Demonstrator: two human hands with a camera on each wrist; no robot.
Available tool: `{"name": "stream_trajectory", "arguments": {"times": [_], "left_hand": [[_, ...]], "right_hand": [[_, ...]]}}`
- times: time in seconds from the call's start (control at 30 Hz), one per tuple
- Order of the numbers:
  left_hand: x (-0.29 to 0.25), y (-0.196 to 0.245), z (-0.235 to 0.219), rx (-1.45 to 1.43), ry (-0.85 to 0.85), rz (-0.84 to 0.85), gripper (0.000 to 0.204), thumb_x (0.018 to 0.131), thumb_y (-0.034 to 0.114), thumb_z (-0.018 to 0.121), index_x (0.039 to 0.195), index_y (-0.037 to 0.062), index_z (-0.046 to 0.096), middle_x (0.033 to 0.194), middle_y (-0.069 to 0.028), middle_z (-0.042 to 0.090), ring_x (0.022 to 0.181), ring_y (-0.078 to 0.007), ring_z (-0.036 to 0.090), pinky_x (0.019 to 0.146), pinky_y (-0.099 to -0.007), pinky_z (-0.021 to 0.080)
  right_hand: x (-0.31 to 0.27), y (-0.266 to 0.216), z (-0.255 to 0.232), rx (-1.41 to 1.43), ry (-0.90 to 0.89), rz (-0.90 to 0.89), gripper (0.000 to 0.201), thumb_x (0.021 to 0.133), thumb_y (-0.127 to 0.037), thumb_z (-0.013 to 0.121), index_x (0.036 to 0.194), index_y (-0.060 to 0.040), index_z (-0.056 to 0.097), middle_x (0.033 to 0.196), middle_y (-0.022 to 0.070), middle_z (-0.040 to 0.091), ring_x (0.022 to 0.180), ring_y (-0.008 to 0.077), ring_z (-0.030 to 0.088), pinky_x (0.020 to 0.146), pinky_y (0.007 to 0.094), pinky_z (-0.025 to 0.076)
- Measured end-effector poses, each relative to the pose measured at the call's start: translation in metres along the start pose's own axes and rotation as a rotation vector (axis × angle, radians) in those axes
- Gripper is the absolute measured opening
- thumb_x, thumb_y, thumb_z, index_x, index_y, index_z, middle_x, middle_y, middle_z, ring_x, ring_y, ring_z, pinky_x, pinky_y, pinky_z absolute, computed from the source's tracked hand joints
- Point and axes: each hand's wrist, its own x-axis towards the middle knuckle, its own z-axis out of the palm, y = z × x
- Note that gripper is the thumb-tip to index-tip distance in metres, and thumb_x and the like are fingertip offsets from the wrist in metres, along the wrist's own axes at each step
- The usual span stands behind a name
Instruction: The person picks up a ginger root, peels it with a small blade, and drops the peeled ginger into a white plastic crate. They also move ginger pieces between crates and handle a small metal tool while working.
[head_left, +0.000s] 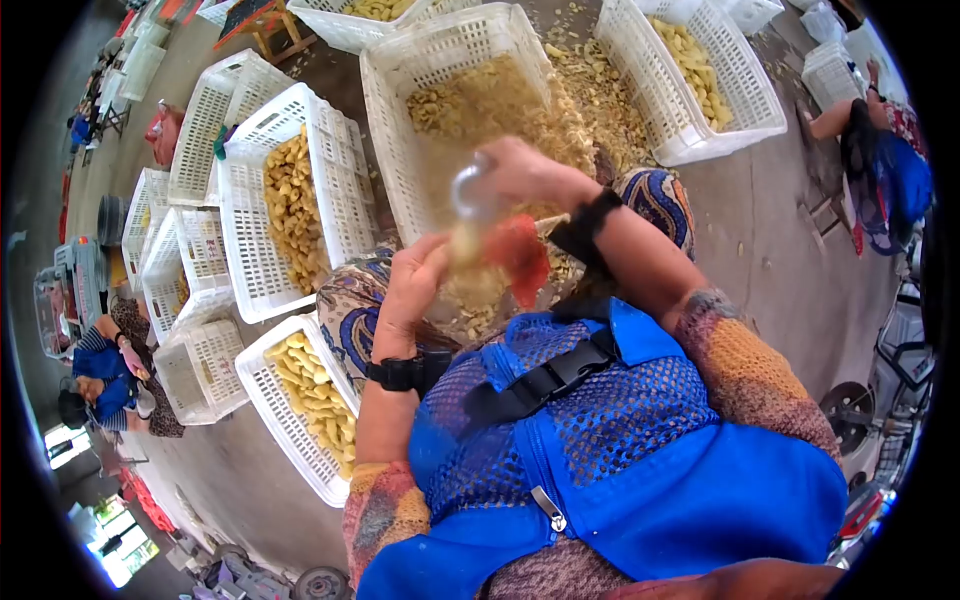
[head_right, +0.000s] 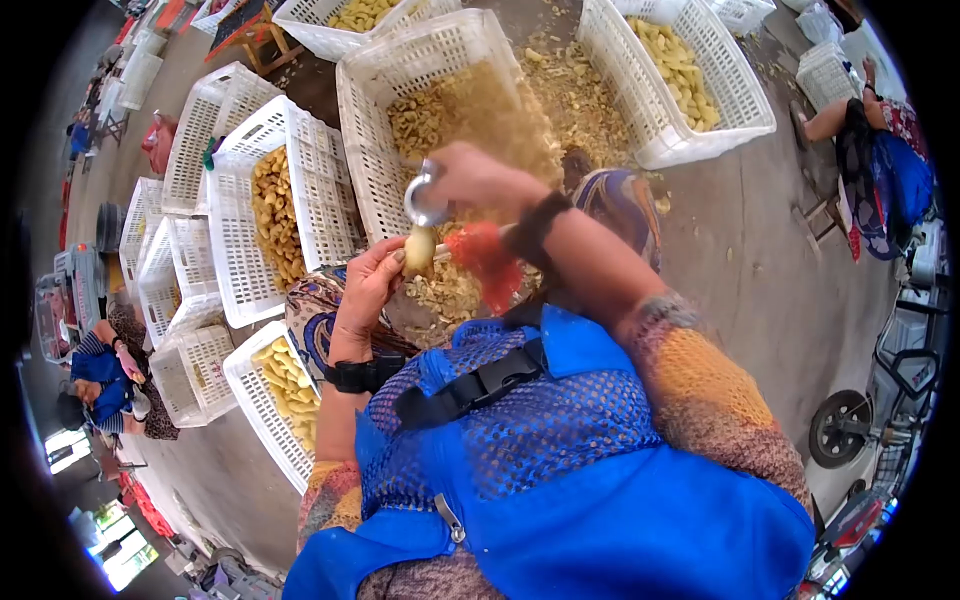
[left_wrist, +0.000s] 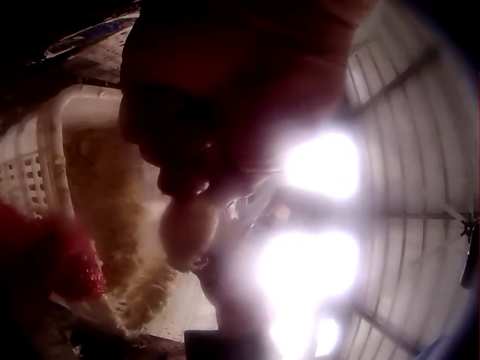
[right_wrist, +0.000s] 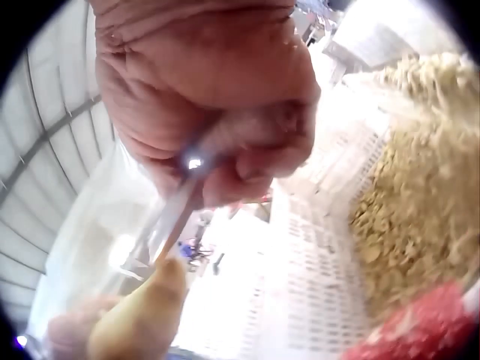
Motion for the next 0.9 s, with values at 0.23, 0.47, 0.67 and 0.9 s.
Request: {"name": "stream_trajectory", "arguments": {"times": [0.23, 0.47, 0.67, 0.9], "left_hand": [[0.002, 0.006, -0.007, -0.387, 0.084, -0.129, 0.026, 0.094, 0.018, 0.051, 0.116, 0.0051, 0.059, 0.063, 0.0048, 0.052, 0.042, -0.0008, 0.035, 0.036, -0.0154, 0.024], [0.015, -0.004, -0.009, -0.634, 0.066, -0.125, 0.030, 0.096, 0.016, 0.046, 0.123, 0.0038, 0.050, 0.060, 0.0011, 0.046, 0.039, -0.0036, 0.031, 0.034, -0.0166, 0.024], [0.004, -0.009, -0.014, -0.655, 0.013, -0.198, 0.029, 0.095, 0.019, 0.047, 0.119, 0.0037, 0.052, 0.060, 0.0018, 0.046, 0.038, -0.0036, 0.030, 0.033, -0.0169, 0.023], [-0.004, 0.000, -0.007, -0.610, -0.005, -0.200, 0.030, 0.094, 0.018, 0.048, 0.119, 0.0020, 0.053, 0.067, -0.0012, 0.055, 0.039, -0.0035, 0.034, 0.034, -0.0168, 0.026]], "right_hand": [[-0.017, -0.019, 0.004, 0.416, 0.006, -0.149, 0.028, 0.076, -0.022, 0.073, 0.094, -0.0027, 0.066, 0.080, 0.0097, 0.067, 0.071, 0.0139, 0.061, 0.064, 0.0293, 0.047], [-0.006, -0.009, 0.017, 0.237, -0.061, -0.139, 0.021, 0.074, -0.013, 0.071, 0.090, -0.0020, 0.064, 0.074, 0.0075, 0.065, 0.065, 0.0144, 0.059, 0.058, 0.0304, 0.046], [-0.015, -0.010, -0.001, 0.647, -0.087, -0.056, 0.022, 0.075, -0.013, 0.072, 0.088, 0.0032, 0.064, 0.074, 0.0059, 0.063, 0.065, 0.0130, 0.059, 0.056, 0.0269, 0.047], [-0.001, -0.002, -0.003, 0.376, 0.144, 0.064, 0.025, 0.075, -0.018, 0.074, 0.092, -0.0027, 0.065, 0.081, 0.0057, 0.066, 0.067, 0.0152, 0.061, 0.058, 0.0282, 0.049]]}}
